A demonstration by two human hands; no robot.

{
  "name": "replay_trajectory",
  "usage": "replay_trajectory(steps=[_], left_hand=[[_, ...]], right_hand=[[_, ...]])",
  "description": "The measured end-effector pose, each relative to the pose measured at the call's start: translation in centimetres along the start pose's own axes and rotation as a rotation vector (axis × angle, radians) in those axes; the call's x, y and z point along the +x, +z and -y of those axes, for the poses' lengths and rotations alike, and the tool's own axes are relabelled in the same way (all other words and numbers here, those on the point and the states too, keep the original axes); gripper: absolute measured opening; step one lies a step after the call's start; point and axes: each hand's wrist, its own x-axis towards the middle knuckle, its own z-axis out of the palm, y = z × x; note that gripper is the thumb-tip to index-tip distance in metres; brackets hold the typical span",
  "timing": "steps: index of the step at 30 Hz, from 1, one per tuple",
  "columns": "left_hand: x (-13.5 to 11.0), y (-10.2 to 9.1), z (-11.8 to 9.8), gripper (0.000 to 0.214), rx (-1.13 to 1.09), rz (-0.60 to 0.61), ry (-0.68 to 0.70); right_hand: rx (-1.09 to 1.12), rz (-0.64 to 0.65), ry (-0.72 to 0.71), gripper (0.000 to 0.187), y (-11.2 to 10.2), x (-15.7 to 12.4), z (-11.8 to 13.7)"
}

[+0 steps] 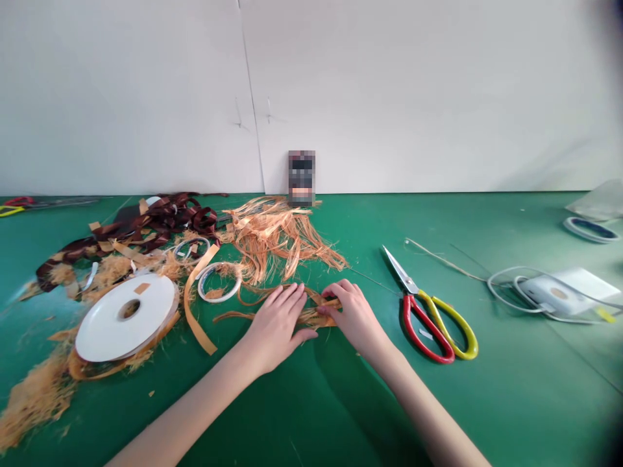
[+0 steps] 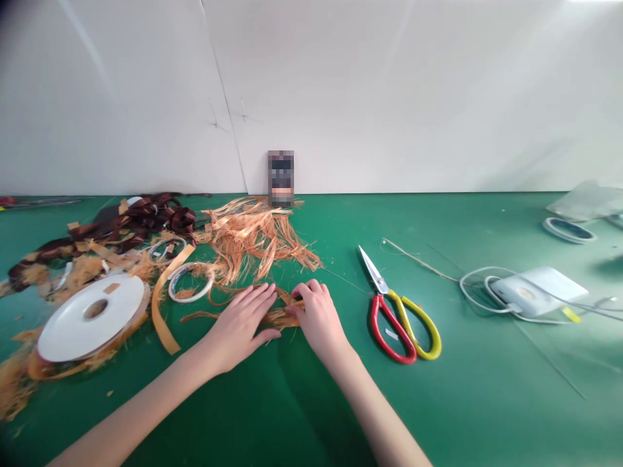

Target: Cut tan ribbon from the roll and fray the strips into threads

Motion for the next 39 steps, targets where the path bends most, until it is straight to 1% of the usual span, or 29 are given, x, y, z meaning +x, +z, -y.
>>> replay_trajectory(steps=[1,3,5,7,9,11,12,13,14,16,17,18,19,21,23,25,29,34,36,39], left_hand=[[0.1,0.4,-0.5,0.063,0.0,0.011,0.011],[0.0,0.8,-1.5,0.063,-0.009,0.027,0.03],[-0.1,0.6,-2.4,0.062,-0.037,0.033,0.067],[0.1,0.1,-2.7,0.056,-0.069,0.031,0.099],[0.6,-0.5,-2.3,0.05,-0.068,0.01,0.078],[1.3,-0.7,-1.3,0.048,-0.015,-0.019,-0.01],[1.6,-0.6,-0.6,0.049,0.025,-0.027,-0.06],[1.9,-0.5,0.1,0.052,0.066,-0.026,-0.1],[2.1,-0.3,0.7,0.054,0.103,-0.016,-0.127],[2.2,0.1,1.8,0.056,0.159,0.013,-0.143],[2.0,0.3,2.2,0.056,0.18,0.022,-0.146],[1.9,0.3,2.5,0.055,0.198,0.027,-0.147],[1.6,0.3,2.7,0.055,0.214,0.027,-0.149],[1.1,0.1,3.1,0.053,0.237,0.022,-0.146],[0.5,-0.4,3.3,0.05,0.236,0.01,-0.13],[0.1,-0.8,3.5,0.046,0.216,-0.026,-0.119],[-0.7,-1.4,2.9,0.032,0.132,-0.162,-0.118],[-1.7,-0.5,1.2,0.018,0.015,-0.359,-0.149],[-1.9,-0.1,0.9,0.015,-0.002,-0.401,-0.123],[-1.7,0.1,1.2,0.015,-0.036,-0.449,-0.104]], right_hand=[[-0.009,0.011,-0.006,0.005,-0.1,0.0,-0.1],[-0.04,0.026,-0.002,0.009,-0.7,-0.1,-0.6],[-0.08,0.045,0.023,0.011,-1.6,-0.2,-1.6],[-0.118,0.082,0.057,0.009,-2.9,-0.3,-2.8],[-0.159,0.157,0.084,0.006,-4.2,-0.2,-3.8],[-0.182,0.228,0.1,0.006,-5.1,0.2,-4.3],[-0.182,0.225,0.099,0.007,-5.3,0.4,-4.4],[-0.176,0.184,0.077,0.009,-5.3,0.8,-4.4],[-0.17,0.111,0.034,0.013,-5.2,1.2,-4.4],[-0.192,-0.05,-0.093,0.026,-4.4,2.3,-4.4],[-0.227,-0.085,-0.14,0.031,-3.9,2.9,-4.5],[-0.267,-0.088,-0.162,0.034,-3.5,3.4,-4.8],[-0.305,-0.077,-0.153,0.035,-3.1,3.9,-5.1],[-0.359,-0.071,-0.087,0.034,-2.7,4.7,-5.9],[-0.391,-0.104,-0.015,0.031,-2.7,5.2,-6.7],[-0.423,-0.117,0.034,0.026,-3.0,5.5,-7.2],[-0.474,-0.056,0.06,0.021,-3.2,5.4,-7.4],[-0.516,-0.001,0.068,0.015,-2.6,4.4,-6.8],[-0.54,-0.012,0.087,0.014,-2.3,4.1,-6.4],[-0.566,-0.082,0.148,0.014,-1.9,4.2,-6.1]])
